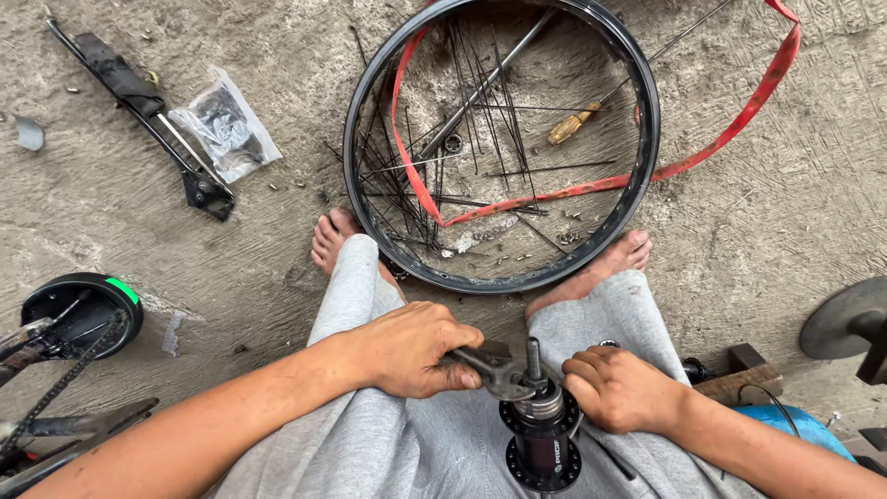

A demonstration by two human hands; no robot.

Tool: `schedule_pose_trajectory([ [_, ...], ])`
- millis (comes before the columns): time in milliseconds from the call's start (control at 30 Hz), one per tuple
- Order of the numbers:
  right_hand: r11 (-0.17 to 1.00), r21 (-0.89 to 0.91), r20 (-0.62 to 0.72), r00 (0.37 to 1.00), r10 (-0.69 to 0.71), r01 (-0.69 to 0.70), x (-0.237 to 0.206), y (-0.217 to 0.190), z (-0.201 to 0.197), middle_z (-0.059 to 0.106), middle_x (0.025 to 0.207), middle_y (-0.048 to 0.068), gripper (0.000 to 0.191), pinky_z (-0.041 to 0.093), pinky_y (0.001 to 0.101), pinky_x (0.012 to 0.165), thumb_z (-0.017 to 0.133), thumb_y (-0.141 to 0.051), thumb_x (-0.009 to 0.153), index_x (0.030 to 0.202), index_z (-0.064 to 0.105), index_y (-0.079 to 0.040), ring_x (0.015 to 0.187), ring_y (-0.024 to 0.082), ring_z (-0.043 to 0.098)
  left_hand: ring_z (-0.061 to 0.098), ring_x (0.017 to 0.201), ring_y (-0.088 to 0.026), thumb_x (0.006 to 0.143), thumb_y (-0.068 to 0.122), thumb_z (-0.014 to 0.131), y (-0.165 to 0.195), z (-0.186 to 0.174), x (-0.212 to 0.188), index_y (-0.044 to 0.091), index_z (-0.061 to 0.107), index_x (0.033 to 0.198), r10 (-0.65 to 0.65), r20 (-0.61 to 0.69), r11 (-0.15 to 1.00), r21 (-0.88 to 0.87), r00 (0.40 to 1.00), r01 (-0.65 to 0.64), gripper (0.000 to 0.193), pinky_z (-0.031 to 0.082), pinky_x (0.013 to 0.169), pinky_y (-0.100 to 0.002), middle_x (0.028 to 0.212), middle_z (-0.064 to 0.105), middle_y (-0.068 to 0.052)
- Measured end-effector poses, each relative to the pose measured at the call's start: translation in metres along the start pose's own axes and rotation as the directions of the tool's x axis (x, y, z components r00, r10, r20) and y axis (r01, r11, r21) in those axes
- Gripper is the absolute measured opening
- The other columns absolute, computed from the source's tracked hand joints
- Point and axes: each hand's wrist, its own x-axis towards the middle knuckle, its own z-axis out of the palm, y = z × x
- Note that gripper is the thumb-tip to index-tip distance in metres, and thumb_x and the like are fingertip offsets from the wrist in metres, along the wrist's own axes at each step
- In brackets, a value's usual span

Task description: The person sits on the ground repairing a bicycle wheel hub. They handle the hub and crank arm, pick wrenches from a toolbox, tighten the hub axle nut with a wrench, and work the hub assembly against the detached wheel rim lying on the floor.

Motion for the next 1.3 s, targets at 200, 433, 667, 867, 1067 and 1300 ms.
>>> schedule_pose_trajectory([
  [200, 1.000, 0.009, 0.047, 0.999, 0.000, 0.000, 0.003, -0.002, 0.001, 0.056, 0.077, 0.012, 0.018, 0.054, 0.0417, 0.058, 0.062, -0.016, 0.074, 0.078, 0.050, -0.003, 0.067, 0.029, 0.063, 0.064, 0.064, -0.040, 0.092, 0.068, 0.055, 0.000, 0.001, -0.001, 0.008, 0.062, 0.083, -0.034, 0.048, 0.999, 0.034, 0.998, 0.033, 0.061, 0.049, 0.057, -0.051, 0.058, 0.060, -0.013],
  [433, 1.000, 0.001, 0.039, 0.999, 0.019, -0.019, 0.004, -0.003, -0.003, 0.057, 0.078, 0.013, 0.019, 0.054, 0.0419, 0.057, 0.062, -0.015, 0.073, 0.079, 0.050, -0.002, 0.067, 0.029, 0.064, 0.063, 0.062, -0.041, 0.093, 0.067, 0.054, -0.002, 0.002, -0.004, 0.008, 0.063, 0.084, -0.016, 0.022, 1.000, 0.017, 1.000, 0.016, 0.061, 0.048, 0.057, -0.051, 0.059, 0.059, -0.014],
  [667, 0.998, 0.027, 0.043, 0.998, 0.056, -0.057, -0.011, 0.003, 0.008, 0.061, 0.078, 0.014, 0.017, 0.056, 0.0432, 0.059, 0.060, -0.015, 0.076, 0.082, 0.049, -0.003, 0.066, 0.031, 0.066, 0.063, 0.062, -0.041, 0.097, 0.056, 0.057, -0.008, 0.003, -0.010, 0.006, 0.067, 0.085, -0.015, -0.077, 0.999, 0.049, 0.997, 0.019, 0.052, 0.048, 0.057, -0.052, 0.060, 0.062, -0.016],
  [867, 0.739, -0.331, 0.426, 0.606, 0.672, -0.586, -0.077, 0.039, 0.019, 0.069, 0.069, 0.014, 0.020, 0.057, 0.0526, 0.060, 0.053, -0.020, 0.092, 0.109, 0.050, -0.010, 0.063, 0.037, 0.071, 0.066, 0.066, -0.039, 0.104, 0.039, 0.052, -0.020, -0.003, -0.031, 0.001, 0.066, 0.085, -0.308, -0.058, 0.951, -0.006, 0.950, 0.308, 0.045, 0.051, 0.065, -0.049, 0.067, 0.064, -0.020],
  [1067, 0.724, -0.176, 0.027, 0.732, 0.681, -0.667, -0.097, 0.055, 0.050, 0.065, 0.065, 0.019, 0.023, 0.052, 0.0554, 0.054, 0.059, -0.026, 0.089, 0.090, 0.047, -0.006, 0.059, 0.044, 0.066, 0.067, 0.070, -0.040, 0.100, 0.040, 0.056, -0.019, -0.010, -0.026, 0.000, 0.065, 0.088, -0.307, -0.210, 0.946, 0.041, 0.928, 0.322, 0.043, 0.053, 0.065, -0.049, 0.071, 0.065, -0.022],
  [1300, 0.582, 0.005, -0.173, 0.573, 0.801, -0.813, -0.080, 0.060, 0.021, 0.063, 0.063, 0.022, 0.023, 0.048, 0.0563, 0.054, 0.063, -0.026, 0.093, 0.096, 0.050, -0.007, 0.058, 0.046, 0.063, 0.067, 0.080, -0.047, 0.099, 0.042, 0.061, -0.040, -0.034, -0.022, 0.006, 0.069, 0.095, -0.257, -0.489, 0.859, 0.280, 0.834, 0.428, 0.037, 0.049, 0.076, -0.056, 0.077, 0.068, -0.025],
])
